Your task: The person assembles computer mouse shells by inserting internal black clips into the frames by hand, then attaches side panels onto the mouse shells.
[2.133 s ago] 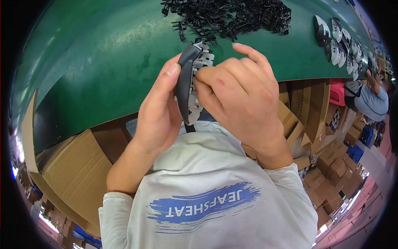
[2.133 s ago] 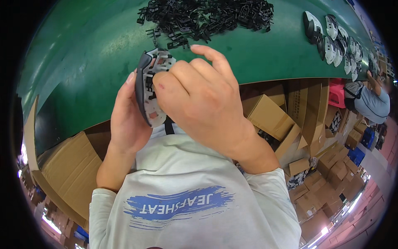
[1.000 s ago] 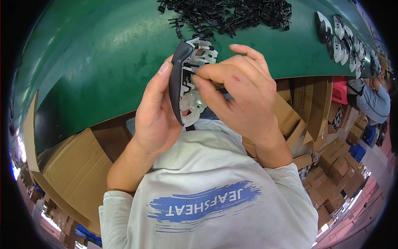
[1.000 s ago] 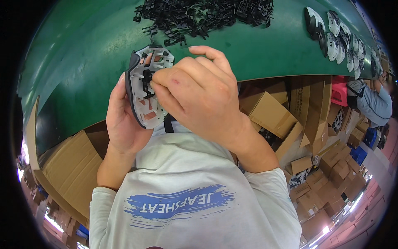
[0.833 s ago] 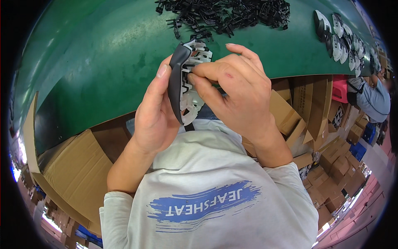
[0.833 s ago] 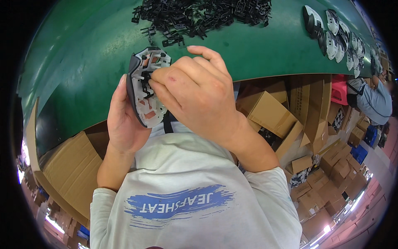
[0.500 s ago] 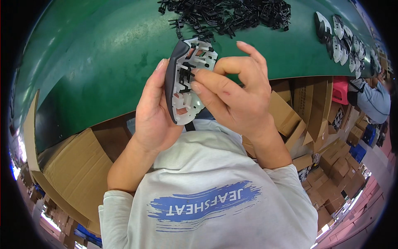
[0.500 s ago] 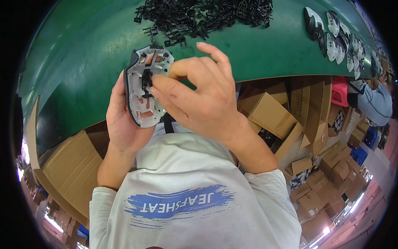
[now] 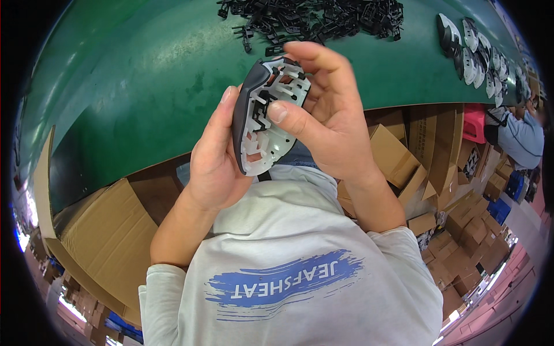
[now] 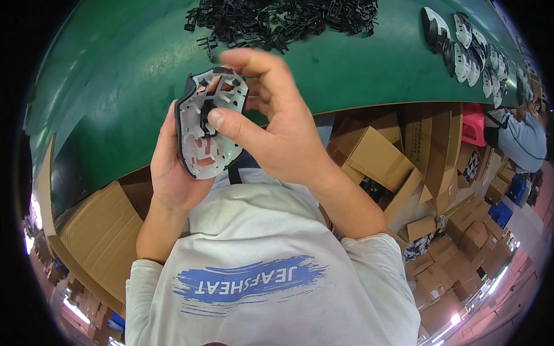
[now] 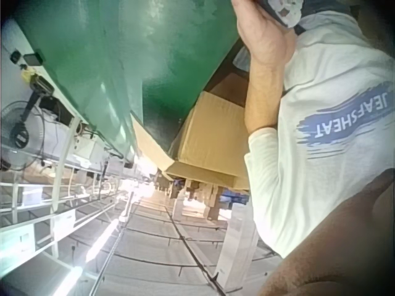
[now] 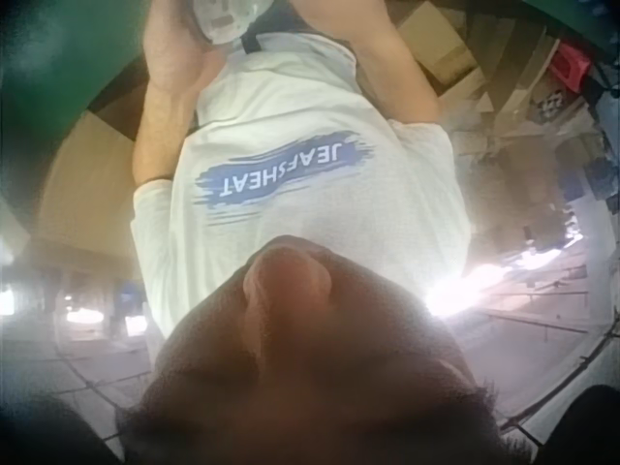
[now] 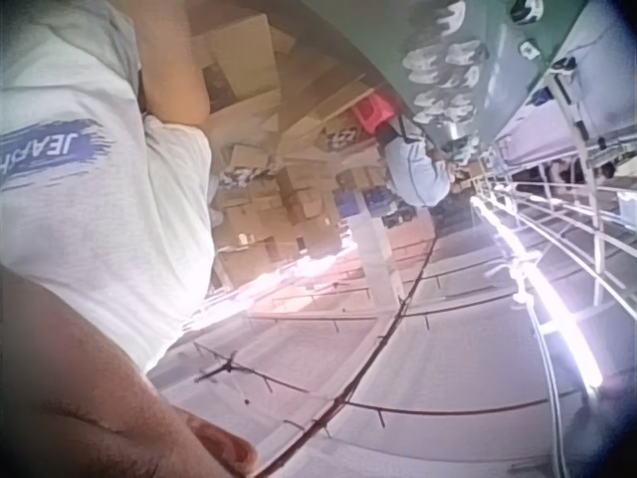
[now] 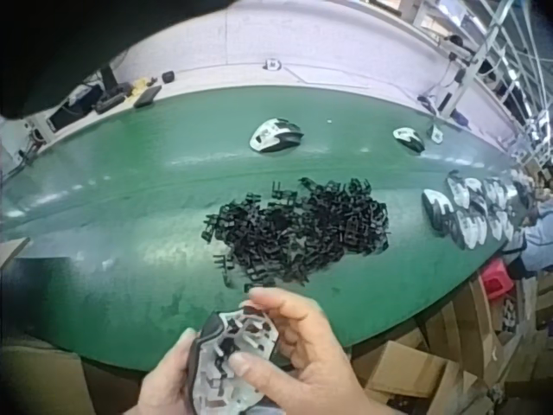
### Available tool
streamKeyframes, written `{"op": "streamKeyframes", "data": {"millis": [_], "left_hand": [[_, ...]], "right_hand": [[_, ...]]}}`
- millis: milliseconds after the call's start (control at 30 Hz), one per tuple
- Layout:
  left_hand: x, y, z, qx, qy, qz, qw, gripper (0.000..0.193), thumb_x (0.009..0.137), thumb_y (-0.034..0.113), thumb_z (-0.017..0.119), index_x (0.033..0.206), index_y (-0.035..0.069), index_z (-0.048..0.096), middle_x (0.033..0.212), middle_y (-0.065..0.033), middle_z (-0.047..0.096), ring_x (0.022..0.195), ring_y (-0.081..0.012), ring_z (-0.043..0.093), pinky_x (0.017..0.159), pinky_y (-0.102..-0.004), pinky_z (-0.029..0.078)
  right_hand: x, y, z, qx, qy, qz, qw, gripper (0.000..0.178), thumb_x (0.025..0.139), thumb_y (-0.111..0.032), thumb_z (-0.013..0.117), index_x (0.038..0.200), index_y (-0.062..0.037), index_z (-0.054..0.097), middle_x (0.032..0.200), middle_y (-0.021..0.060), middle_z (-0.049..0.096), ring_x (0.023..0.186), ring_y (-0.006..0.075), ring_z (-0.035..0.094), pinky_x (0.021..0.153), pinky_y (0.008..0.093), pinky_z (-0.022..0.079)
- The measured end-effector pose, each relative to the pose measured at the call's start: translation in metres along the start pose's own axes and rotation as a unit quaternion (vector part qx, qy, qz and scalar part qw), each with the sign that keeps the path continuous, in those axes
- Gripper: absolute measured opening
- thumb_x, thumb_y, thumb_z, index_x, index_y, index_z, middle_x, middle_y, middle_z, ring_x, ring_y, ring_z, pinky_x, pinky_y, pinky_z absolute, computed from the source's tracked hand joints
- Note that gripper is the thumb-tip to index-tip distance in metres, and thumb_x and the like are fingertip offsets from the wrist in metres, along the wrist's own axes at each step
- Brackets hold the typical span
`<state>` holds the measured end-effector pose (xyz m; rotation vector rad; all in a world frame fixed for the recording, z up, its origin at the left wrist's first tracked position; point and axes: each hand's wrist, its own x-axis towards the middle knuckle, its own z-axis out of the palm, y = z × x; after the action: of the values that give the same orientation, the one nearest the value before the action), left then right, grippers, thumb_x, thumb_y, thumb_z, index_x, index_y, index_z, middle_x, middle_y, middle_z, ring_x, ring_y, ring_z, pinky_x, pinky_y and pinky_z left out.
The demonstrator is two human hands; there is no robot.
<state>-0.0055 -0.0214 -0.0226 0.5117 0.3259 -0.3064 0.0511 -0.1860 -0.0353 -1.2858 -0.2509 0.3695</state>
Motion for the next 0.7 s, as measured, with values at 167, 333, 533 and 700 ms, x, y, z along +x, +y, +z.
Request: {"op": "streamKeyframes", "data": {"millis": [167, 333, 533, 700], "left_hand": [[0.003, 0.000, 0.011, 0.094, 0.035, 0.037, 0.994, 0.059, 0.118, 0.045, 0.025, 0.154, 0.004, 0.045, 0.144, -0.0101, 0.062, 0.130, -0.0177, 0.061, 0.110, -0.0355, 0.051], [-0.008, 0.007, 0.005, 0.304, 0.012, 0.060, 0.951, 0.057, 0.106, 0.010, 0.049, 0.160, 0.000, 0.035, 0.147, -0.0136, 0.056, 0.136, -0.0190, 0.054, 0.115, -0.0326, 0.043], [-0.003, 0.003, -0.003, 0.317, 0.092, 0.082, 0.940, 0.052, 0.096, -0.003, 0.051, 0.148, -0.002, 0.048, 0.128, -0.0066, 0.063, 0.109, -0.0092, 0.058, 0.095, -0.0267, 0.049], [0.001, 0.004, -0.004, 0.339, 0.123, 0.123, 0.924, 0.043, 0.096, -0.002, 0.051, 0.139, -0.003, 0.055, 0.119, -0.0053, 0.067, 0.100, -0.0076, 0.060, 0.085, -0.0255, 0.051]], "right_hand": [[0.003, 0.003, -0.002, 0.002, 0.007, 0.020, 1.000, 0.058, 0.094, 0.002, 0.076, 0.145, 0.0013, 0.050, 0.131, 0.0124, 0.063, 0.122, 0.0181, 0.062, 0.106, 0.0352, 0.052], [0.009, 0.001, -0.007, -0.044, 0.056, -0.012, 0.997, 0.050, 0.091, -0.005, 0.079, 0.137, -0.0010, 0.060, 0.129, 0.0072, 0.065, 0.109, 0.0149, 0.066, 0.096, 0.0319, 0.055], [0.014, 0.003, 0.002, -0.115, 0.039, -0.033, 0.992, 0.047, 0.089, -0.004, 0.078, 0.134, -0.0014, 0.063, 0.126, 0.0078, 0.066, 0.105, 0.0148, 0.068, 0.091, 0.0311, 0.056], [0.014, 0.006, 0.002, -0.199, 0.014, -0.092, 0.976, 0.057, 0.086, -0.001, 0.076, 0.140, -0.0004, 0.059, 0.131, 0.0120, 0.066, 0.107, 0.0218, 0.070, 0.092, 0.0326, 0.056]]}}
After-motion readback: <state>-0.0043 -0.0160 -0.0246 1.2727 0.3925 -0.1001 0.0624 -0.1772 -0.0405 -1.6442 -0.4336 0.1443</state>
